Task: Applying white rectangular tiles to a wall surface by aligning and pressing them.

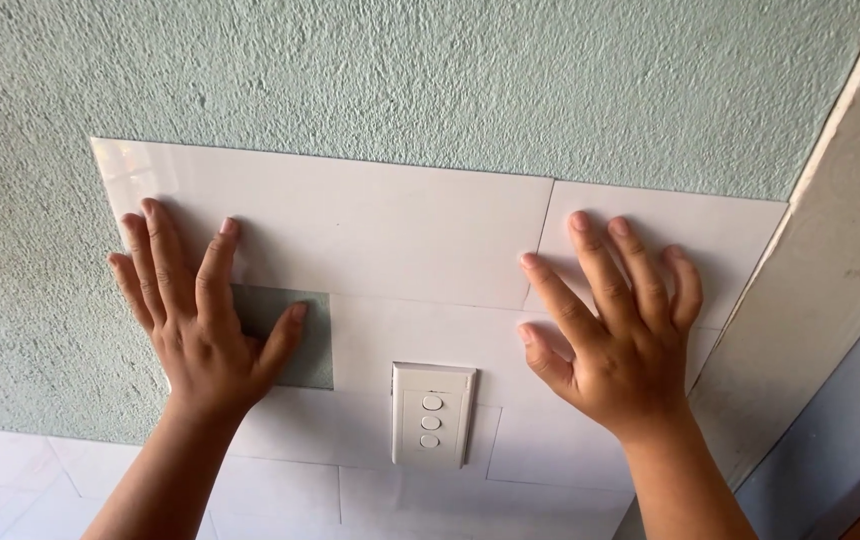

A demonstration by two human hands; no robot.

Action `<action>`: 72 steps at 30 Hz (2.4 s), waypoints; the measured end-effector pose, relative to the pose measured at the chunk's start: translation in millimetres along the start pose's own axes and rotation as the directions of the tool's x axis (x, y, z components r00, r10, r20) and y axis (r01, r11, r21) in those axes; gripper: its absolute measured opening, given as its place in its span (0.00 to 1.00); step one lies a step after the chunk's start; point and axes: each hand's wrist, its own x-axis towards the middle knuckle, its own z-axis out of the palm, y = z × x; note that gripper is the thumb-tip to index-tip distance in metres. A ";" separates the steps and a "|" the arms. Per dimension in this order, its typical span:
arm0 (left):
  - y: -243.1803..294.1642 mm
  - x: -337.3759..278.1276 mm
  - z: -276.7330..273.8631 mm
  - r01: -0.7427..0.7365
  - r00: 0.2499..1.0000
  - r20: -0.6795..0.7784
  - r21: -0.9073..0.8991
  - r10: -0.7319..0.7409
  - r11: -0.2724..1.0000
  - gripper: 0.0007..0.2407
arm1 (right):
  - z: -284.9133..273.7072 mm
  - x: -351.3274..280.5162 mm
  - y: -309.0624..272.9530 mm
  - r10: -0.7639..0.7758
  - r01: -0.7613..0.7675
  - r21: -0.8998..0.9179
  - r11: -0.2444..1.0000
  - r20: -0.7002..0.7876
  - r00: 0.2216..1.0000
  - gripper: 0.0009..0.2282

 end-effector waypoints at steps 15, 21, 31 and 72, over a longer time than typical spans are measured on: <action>4.0 0.0 -0.5 0.032 0.999 -0.003 0.002 -0.032 0.999 0.37 | 0.2 -1.1 0.5 0.003 -0.003 0.023 1.000 0.005 1.000 0.22; 2.5 -0.8 -0.8 0.032 0.999 -0.016 -0.003 -0.032 0.999 0.36 | 1.3 -2.5 -0.7 0.010 -0.009 0.066 0.998 -0.018 1.000 0.19; 0.6 -1.1 0.5 0.016 1.000 -0.015 0.010 -0.016 1.000 0.36 | 0.7 -1.3 -1.1 0.008 -0.008 0.038 0.999 -0.002 1.000 0.19; 0.6 -1.1 -2.2 0.034 0.999 -0.007 0.013 -0.034 0.999 0.34 | 1.9 -2.5 -1.2 -0.014 0.015 0.022 1.000 -0.029 0.999 0.20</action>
